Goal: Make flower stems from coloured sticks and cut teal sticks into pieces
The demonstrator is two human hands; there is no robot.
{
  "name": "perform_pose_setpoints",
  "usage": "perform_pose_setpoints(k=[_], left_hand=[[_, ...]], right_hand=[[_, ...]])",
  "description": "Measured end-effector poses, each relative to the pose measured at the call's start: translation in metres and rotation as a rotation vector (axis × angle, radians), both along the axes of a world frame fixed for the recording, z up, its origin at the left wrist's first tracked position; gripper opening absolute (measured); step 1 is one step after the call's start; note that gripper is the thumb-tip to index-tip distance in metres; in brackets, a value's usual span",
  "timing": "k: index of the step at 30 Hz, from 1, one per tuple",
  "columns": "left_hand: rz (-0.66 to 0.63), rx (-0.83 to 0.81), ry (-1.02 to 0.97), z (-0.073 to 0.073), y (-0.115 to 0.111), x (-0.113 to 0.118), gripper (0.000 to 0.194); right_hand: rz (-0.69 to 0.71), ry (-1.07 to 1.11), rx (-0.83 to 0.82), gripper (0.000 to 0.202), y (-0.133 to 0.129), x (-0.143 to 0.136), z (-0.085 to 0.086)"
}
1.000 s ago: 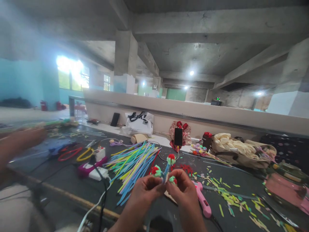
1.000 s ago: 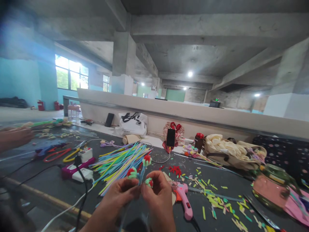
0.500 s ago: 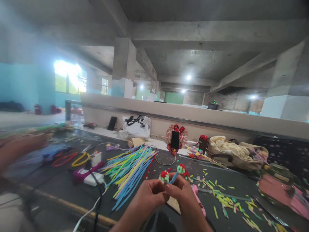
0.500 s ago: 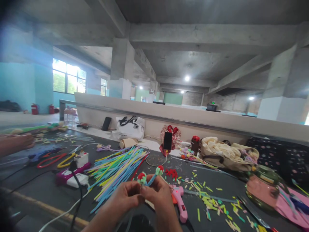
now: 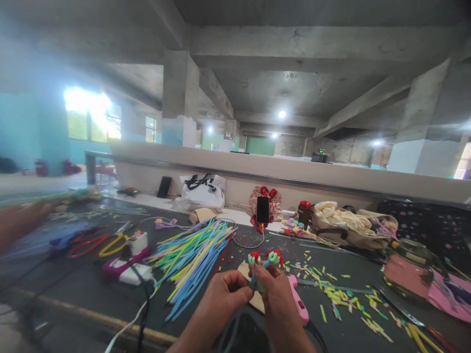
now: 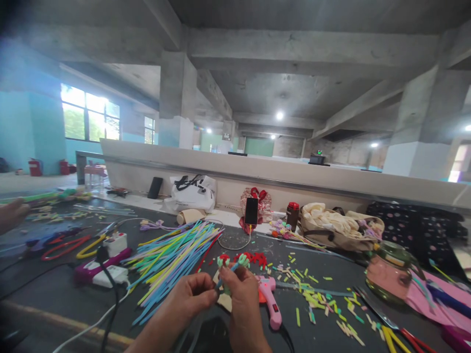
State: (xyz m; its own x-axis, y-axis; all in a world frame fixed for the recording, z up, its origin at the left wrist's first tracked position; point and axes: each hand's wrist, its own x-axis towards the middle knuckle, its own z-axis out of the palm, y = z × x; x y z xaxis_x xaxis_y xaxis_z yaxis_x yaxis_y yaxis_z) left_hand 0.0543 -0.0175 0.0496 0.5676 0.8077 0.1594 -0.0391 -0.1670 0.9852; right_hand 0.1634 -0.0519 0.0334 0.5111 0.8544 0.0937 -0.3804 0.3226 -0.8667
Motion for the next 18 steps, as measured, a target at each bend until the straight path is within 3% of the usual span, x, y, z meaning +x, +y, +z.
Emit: perform_pose_setpoints(k=[7,14,18], left_hand=[[0.045,-0.021,-0.053,-0.011,0.004,0.006,0.016],[0.056,-0.191,-0.107,-0.011,0.01,0.006,0.02],[0.054,-0.298,-0.201,-0.001,0.01,0.002,0.02]], right_hand=[[0.008,0.083,-0.002,0.027,0.006,-0.002,0.001],[0.144,0.048,-0.019,0.033,0.0,0.001,0.0],[0.007,0.011,-0.052,0.034,-0.006,-0.002,-0.015]])
